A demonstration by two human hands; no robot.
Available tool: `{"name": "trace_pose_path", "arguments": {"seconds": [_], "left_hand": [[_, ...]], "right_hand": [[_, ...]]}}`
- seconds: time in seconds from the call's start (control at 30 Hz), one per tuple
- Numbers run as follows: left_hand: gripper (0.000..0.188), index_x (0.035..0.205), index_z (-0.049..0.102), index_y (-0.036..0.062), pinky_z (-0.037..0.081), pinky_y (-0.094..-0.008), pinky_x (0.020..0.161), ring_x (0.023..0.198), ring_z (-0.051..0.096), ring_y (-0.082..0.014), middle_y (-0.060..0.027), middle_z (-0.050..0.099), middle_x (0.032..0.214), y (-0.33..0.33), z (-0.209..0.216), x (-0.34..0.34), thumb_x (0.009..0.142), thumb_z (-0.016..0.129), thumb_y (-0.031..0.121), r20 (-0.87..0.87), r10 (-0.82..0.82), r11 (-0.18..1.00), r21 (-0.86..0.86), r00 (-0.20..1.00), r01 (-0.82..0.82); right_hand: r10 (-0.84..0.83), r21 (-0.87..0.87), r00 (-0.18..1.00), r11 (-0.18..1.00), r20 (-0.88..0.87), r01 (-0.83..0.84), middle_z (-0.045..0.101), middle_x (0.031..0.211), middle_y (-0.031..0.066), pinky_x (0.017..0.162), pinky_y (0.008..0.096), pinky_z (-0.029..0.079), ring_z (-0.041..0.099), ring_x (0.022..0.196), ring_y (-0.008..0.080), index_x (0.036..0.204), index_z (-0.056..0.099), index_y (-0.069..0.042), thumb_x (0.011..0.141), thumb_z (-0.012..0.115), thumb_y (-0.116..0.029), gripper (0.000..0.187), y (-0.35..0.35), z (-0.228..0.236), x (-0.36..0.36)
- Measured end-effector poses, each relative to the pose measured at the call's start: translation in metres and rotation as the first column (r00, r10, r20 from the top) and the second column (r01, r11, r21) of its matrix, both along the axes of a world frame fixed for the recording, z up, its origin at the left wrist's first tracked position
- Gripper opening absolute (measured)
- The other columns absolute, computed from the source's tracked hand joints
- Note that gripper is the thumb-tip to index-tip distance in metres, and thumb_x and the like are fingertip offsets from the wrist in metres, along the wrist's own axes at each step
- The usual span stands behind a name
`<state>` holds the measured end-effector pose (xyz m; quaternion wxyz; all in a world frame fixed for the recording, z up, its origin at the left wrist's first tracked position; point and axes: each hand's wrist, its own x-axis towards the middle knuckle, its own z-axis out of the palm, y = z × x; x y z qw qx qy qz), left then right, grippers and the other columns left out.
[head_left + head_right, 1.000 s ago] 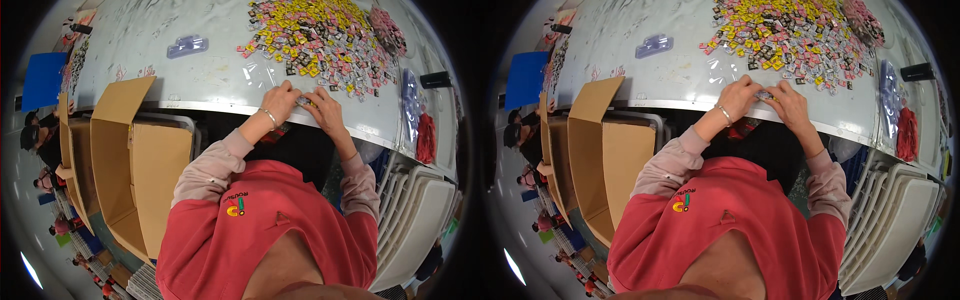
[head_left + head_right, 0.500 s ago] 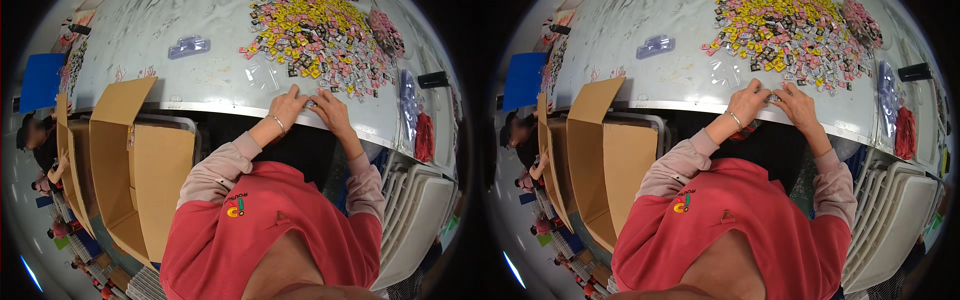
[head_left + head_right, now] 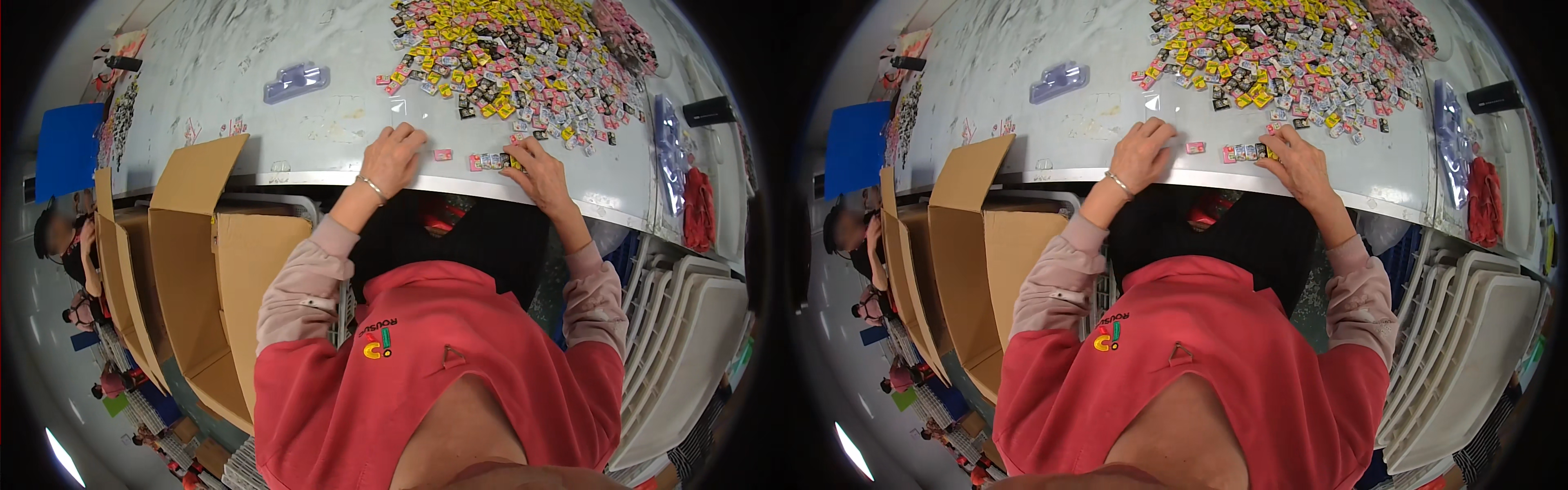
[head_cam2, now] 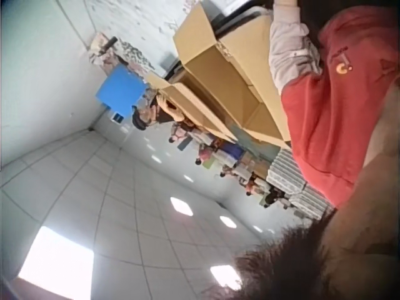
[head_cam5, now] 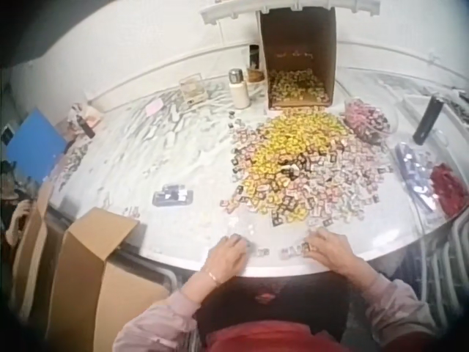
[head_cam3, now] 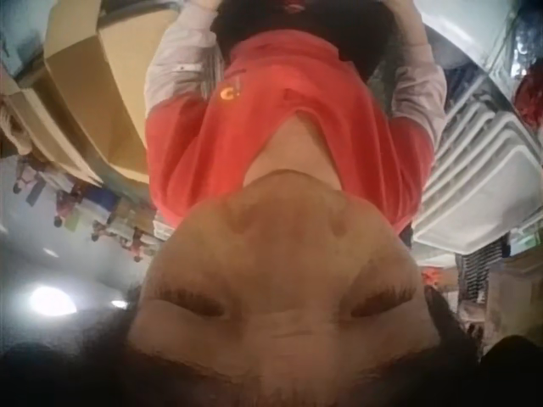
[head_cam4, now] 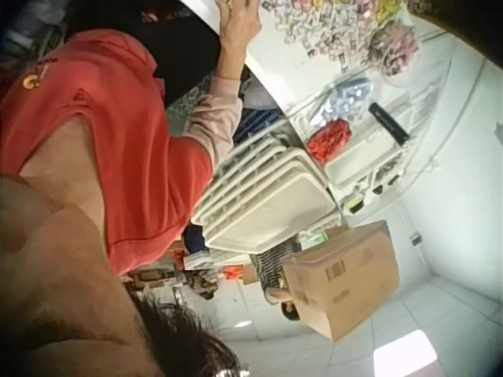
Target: The recorder is sorting small colorful toy tiles from a large pile, placing specific sets into small plastic bags, and then arranging those bags inside a cardboard box.
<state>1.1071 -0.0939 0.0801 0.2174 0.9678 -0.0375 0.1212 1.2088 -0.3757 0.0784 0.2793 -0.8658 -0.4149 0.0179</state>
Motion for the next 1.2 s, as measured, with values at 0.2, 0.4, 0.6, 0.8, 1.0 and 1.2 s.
{"name": "trace_pose_path", "arguments": {"seconds": [0.2, 0.4, 0.6, 0.8, 1.0, 1.2], "left_hand": [[0.023, 0.091, 0.057, 0.0083, 0.047, -0.0376, 0.071, 0.081, 0.053, -0.0292, -0.0075, 0.056, 0.091, 0.04, 0.016, 0.0, 0.069, 0.063, 0.005, -0.148, -0.221, 0.966, 0.106, 0.964, 0.237], [0.018, 0.087, 0.059, 0.0078, 0.047, -0.0375, 0.071, 0.081, 0.053, -0.03, -0.0089, 0.057, 0.09, 0.025, 0.0, 0.0, 0.07, 0.065, 0.004, 0.002, -0.044, 0.998, 0.05, 0.999, 0.044], [0.022, 0.09, 0.061, 0.0071, 0.047, -0.0389, 0.073, 0.081, 0.054, -0.0301, -0.0084, 0.058, 0.093, 0.058, 0.007, -0.009, 0.069, 0.064, 0.002, -0.054, -0.136, 0.984, 0.108, 0.989, 0.142], [0.027, 0.096, 0.061, 0.0079, 0.051, -0.0404, 0.072, 0.086, 0.059, -0.0312, -0.0099, 0.055, 0.1, 0.01, 0.022, -0.012, 0.071, 0.07, 0.009, -0.022, -0.081, 0.997, -0.014, 0.996, 0.081], [0.024, 0.097, 0.059, 0.004, 0.051, -0.0413, 0.065, 0.077, 0.061, -0.0335, -0.0124, 0.054, 0.095, -0.035, -0.003, -0.001, 0.076, 0.068, 0.008, -0.094, -0.047, 0.996, -0.074, 0.994, 0.04], [0.018, 0.086, 0.056, 0.0012, 0.049, -0.0378, 0.06, 0.07, 0.061, -0.0318, -0.0145, 0.055, 0.082, -0.048, -0.007, 0.016, 0.074, 0.068, 0.005, -0.078, -0.032, 0.987, -0.161, 0.996, 0.019]], "right_hand": [[-0.016, -0.001, 1.0, 1.0, 0.006, 0.016, 0.056, 0.094, 0.0067, 0.064, 0.0375, 0.049, 0.062, 0.078, 0.0274, 0.107, 0.062, -0.011, 0.08, 0.068, -0.029, 0.033, 0.001, -0.001, 0.0], [-0.022, -0.021, 1.0, 1.0, -0.017, 0.022, 0.058, 0.097, 0.0078, 0.065, 0.0354, 0.05, 0.063, 0.077, 0.0266, 0.108, 0.063, -0.01, 0.079, 0.07, -0.027, 0.034, 0.002, -0.001, 0.002], [-0.026, -0.033, 0.999, 0.999, -0.048, 0.024, 0.058, 0.095, 0.0078, 0.067, 0.0348, 0.05, 0.062, 0.079, 0.0269, 0.108, 0.063, -0.009, 0.077, 0.071, -0.028, 0.037, 0.001, 0.003, 0.002], [-0.004, -0.048, 0.996, 0.999, -0.09, 0.0, 0.056, 0.101, 0.0098, 0.073, 0.0363, 0.049, 0.061, 0.087, 0.0298, 0.111, 0.061, -0.009, 0.074, 0.074, -0.031, 0.045, -0.005, 0.008, 0.006], [-0.025, -0.079, 0.992, 0.997, -0.124, 0.015, 0.056, 0.103, 0.0101, 0.075, 0.0365, 0.049, 0.06, 0.089, 0.0307, 0.112, 0.061, -0.008, 0.073, 0.075, -0.028, 0.046, -0.02, 0.011, 0.015], [-0.009, -0.019, 0.989, 1.0, -0.147, 0.006, 0.055, 0.101, 0.0094, 0.072, 0.0364, 0.048, 0.059, 0.084, 0.0285, 0.111, 0.061, -0.007, 0.071, 0.076, -0.024, 0.046, -0.023, 0.0, 0.019]]}}
